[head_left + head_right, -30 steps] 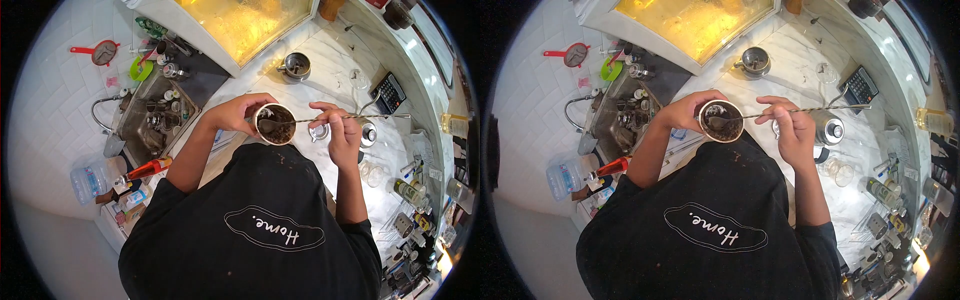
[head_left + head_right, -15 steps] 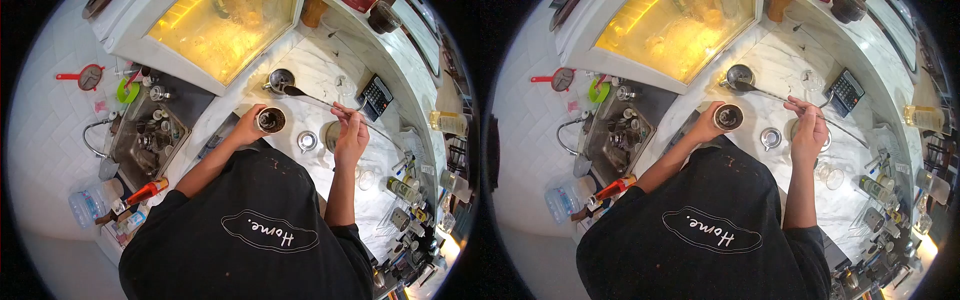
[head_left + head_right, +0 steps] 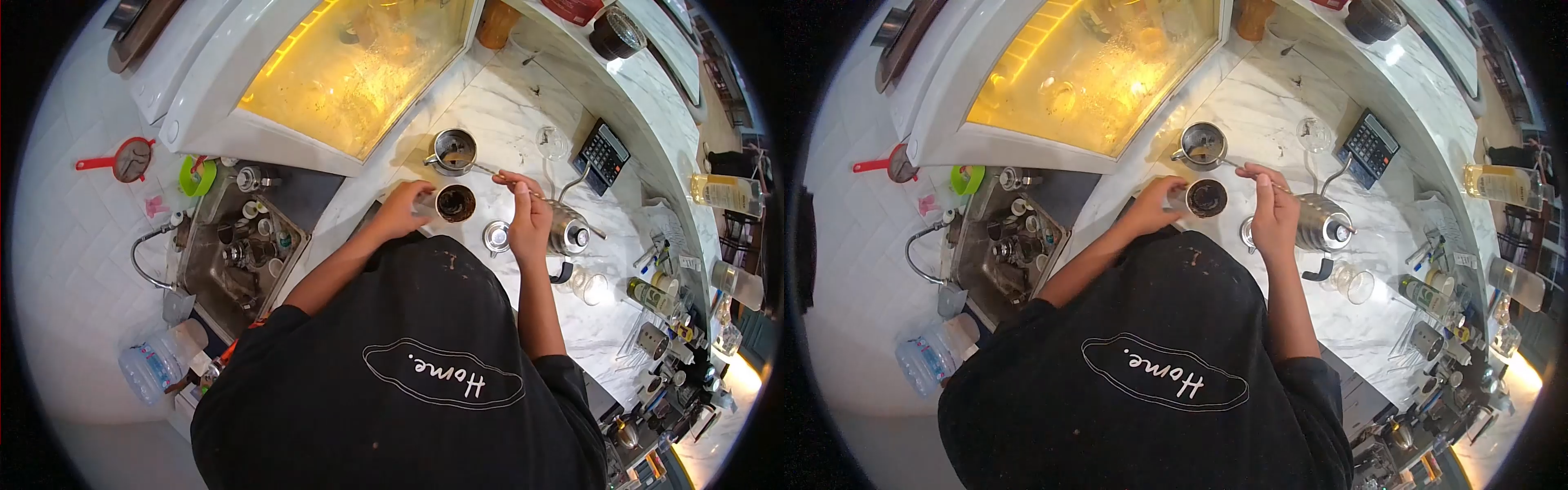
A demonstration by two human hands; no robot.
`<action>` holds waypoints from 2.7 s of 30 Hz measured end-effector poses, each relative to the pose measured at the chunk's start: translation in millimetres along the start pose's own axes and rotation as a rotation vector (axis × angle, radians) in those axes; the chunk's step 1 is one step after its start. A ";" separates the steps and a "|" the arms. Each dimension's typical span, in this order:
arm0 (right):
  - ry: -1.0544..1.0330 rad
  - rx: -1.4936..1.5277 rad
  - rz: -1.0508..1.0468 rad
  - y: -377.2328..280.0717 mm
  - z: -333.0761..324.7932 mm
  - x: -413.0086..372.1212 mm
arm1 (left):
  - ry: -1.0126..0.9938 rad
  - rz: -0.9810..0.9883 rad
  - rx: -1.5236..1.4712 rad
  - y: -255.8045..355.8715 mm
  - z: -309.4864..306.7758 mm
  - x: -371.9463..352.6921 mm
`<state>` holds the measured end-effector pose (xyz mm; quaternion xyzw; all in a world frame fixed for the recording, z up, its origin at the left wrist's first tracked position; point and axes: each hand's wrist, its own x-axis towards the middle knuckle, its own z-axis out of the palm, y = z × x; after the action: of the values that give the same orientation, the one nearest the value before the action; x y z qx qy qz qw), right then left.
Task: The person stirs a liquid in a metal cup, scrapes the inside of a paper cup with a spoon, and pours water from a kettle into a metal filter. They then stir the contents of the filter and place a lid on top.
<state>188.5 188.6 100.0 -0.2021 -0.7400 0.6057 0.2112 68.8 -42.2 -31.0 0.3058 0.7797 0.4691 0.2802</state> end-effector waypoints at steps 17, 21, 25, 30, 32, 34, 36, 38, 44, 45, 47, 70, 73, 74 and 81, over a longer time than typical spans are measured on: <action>0.101 -0.132 0.017 -3.2 3.9 -5.1 | 0.115 -0.041 -0.099 58.7 -37.5 49.0; 0.140 -0.056 0.000 -5.1 6.5 -7.9 | 0.058 -0.052 -0.199 46.7 -37.2 53.5; 0.126 -0.086 0.041 -14.1 13.0 -14.3 | 0.016 -0.039 -0.243 37.5 -35.7 55.2; 0.236 -0.029 0.030 -5.7 9.7 -12.5 | -0.049 -0.039 -0.190 42.2 -45.5 58.3; 0.263 0.063 0.058 -15.6 14.0 -14.1 | -0.063 -0.042 -0.187 44.3 -46.4 58.9; 0.216 -0.037 0.055 -13.9 14.8 -18.3 | -0.063 -0.043 -0.214 40.0 -43.9 59.2; 0.198 -0.111 0.061 -13.5 12.9 -17.7 | -0.061 -0.041 -0.231 39.4 -41.7 60.5; 0.206 -0.152 0.082 -13.5 13.0 -16.7 | -0.057 -0.043 -0.230 40.5 -42.6 59.3; 0.377 -0.041 0.086 -6.4 -1.6 -16.7 | 0.021 -0.042 -0.315 33.1 -36.3 58.6; 0.396 -0.020 0.080 -5.7 -4.5 -17.7 | 0.068 -0.037 -0.313 36.3 -37.0 57.1; 0.442 0.053 0.082 -8.1 -7.2 -20.9 | 0.162 -0.026 -0.308 42.7 -39.1 49.8; 0.248 -0.207 0.163 23.1 25.3 -86.6 | -0.098 0.283 0.108 20.4 30.7 26.8; 0.241 -0.280 0.127 17.3 26.9 -91.3 | -0.102 0.245 0.024 24.5 28.5 21.2; 0.240 -0.315 0.087 15.6 26.6 -93.7 | -0.102 0.215 -0.031 26.7 27.0 18.0; 0.221 -0.304 -0.195 -41.0 22.2 -95.1 | -0.093 0.255 -0.263 79.2 -22.0 -9.8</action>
<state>253.2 110.2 129.9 -0.2243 -0.8114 0.4379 0.3155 76.3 -32.3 50.8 0.3840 0.6529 0.5840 0.2918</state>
